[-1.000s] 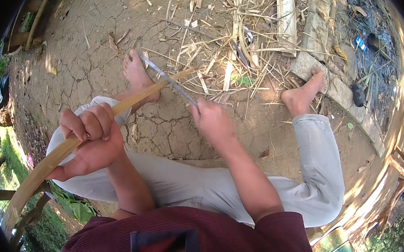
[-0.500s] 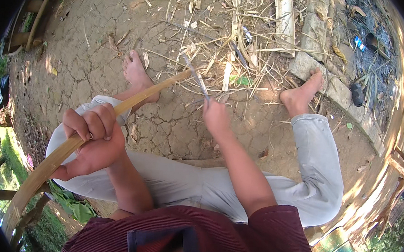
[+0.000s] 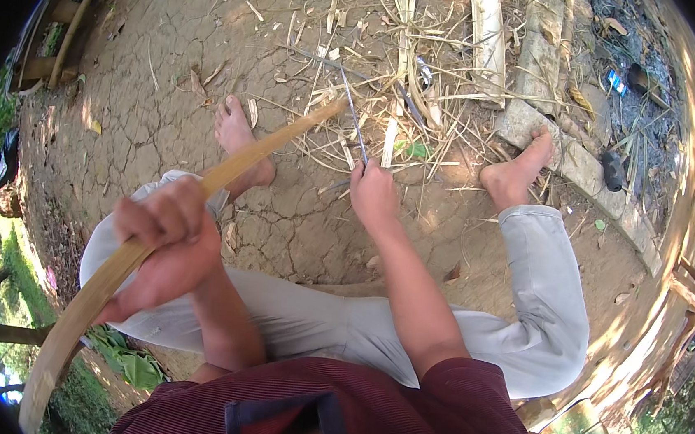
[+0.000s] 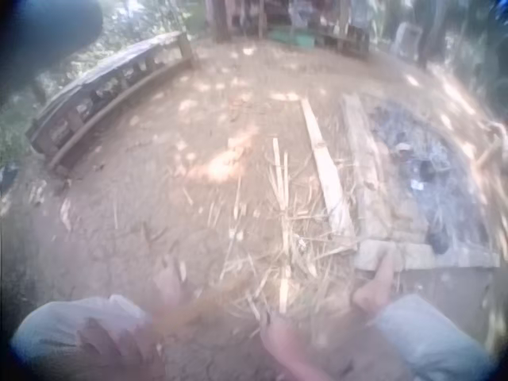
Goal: The person uses a large blade to scrape and smooth the surface of a bamboo strip while sitting on the ground. They hold the bamboo with one hand and repeatedly pull the blade across its surface to shave off layers.
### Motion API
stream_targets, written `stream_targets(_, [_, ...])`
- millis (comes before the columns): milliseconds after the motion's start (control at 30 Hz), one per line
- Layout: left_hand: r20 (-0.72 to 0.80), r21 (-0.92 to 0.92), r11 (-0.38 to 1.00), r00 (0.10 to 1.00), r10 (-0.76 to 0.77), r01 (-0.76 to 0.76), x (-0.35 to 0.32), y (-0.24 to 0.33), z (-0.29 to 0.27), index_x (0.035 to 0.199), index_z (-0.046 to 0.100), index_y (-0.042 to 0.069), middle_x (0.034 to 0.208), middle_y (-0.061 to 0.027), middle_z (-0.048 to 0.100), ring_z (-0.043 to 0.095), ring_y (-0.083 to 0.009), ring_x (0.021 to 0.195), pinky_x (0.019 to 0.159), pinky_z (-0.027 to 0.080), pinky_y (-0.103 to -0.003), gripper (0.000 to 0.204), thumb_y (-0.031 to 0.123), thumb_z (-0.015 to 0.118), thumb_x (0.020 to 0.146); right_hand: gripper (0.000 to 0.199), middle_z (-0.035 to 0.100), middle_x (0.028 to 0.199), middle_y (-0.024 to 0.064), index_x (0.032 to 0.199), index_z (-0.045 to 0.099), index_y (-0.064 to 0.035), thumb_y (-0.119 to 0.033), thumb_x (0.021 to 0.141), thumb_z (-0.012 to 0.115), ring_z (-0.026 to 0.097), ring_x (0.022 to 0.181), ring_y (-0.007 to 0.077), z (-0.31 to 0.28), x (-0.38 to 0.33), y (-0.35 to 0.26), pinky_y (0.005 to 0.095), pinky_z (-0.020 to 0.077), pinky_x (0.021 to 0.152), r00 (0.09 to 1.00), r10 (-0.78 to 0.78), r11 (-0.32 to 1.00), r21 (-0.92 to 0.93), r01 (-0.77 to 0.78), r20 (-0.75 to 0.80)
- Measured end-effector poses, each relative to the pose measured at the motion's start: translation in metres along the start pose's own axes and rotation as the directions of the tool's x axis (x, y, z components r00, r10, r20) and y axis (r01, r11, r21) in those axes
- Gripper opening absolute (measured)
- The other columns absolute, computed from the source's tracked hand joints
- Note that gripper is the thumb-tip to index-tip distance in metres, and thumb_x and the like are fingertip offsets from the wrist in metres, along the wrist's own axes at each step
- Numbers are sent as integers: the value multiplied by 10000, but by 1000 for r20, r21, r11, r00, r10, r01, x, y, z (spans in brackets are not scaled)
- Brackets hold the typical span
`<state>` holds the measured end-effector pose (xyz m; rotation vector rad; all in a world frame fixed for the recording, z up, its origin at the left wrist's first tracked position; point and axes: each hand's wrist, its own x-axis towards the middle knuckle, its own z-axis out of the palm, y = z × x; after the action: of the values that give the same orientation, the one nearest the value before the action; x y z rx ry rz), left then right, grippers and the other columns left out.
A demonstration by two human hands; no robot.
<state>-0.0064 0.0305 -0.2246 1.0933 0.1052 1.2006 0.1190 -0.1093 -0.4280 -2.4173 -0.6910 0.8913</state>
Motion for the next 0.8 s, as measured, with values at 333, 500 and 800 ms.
stream_targets(333, [-6, -16, 999, 1000, 28, -28, -2, -5, -3, 671, 352, 74, 486, -2, 310, 235, -117, 417, 437, 175, -290, 910, 977, 443, 599, 400, 647, 785, 260, 1218, 486, 94, -125, 898, 582, 650, 756, 427, 0, -2, -11, 489, 520, 704, 997, -75, 994, 83, 74, 10])
stream_targets(500, [-19, 46, 998, 999, -47, 48, -5, -4, 2, 661, 340, 77, 472, 2, 310, 230, -113, 406, 435, 173, -290, 887, 955, 462, 616, 356, 643, 709, 189, 1215, 524, 33, -204, 951, 556, 636, 677, 403, 0, -7, -15, 480, 491, 657, 999, 30, 989, 145, -35, 39])
stream_targets(800, [-5, 14, 996, 996, -84, 84, 2, 8, 6, 656, 344, 79, 463, 16, 289, 212, -102, 393, 421, 164, -282, 878, 948, 470, 622, 330, 663, 738, 181, 1091, 574, 29, -274, 965, 538, 656, 689, 384, -5, -11, -12, 490, 510, 634, 999, -42, 999, 27, 42, 5])
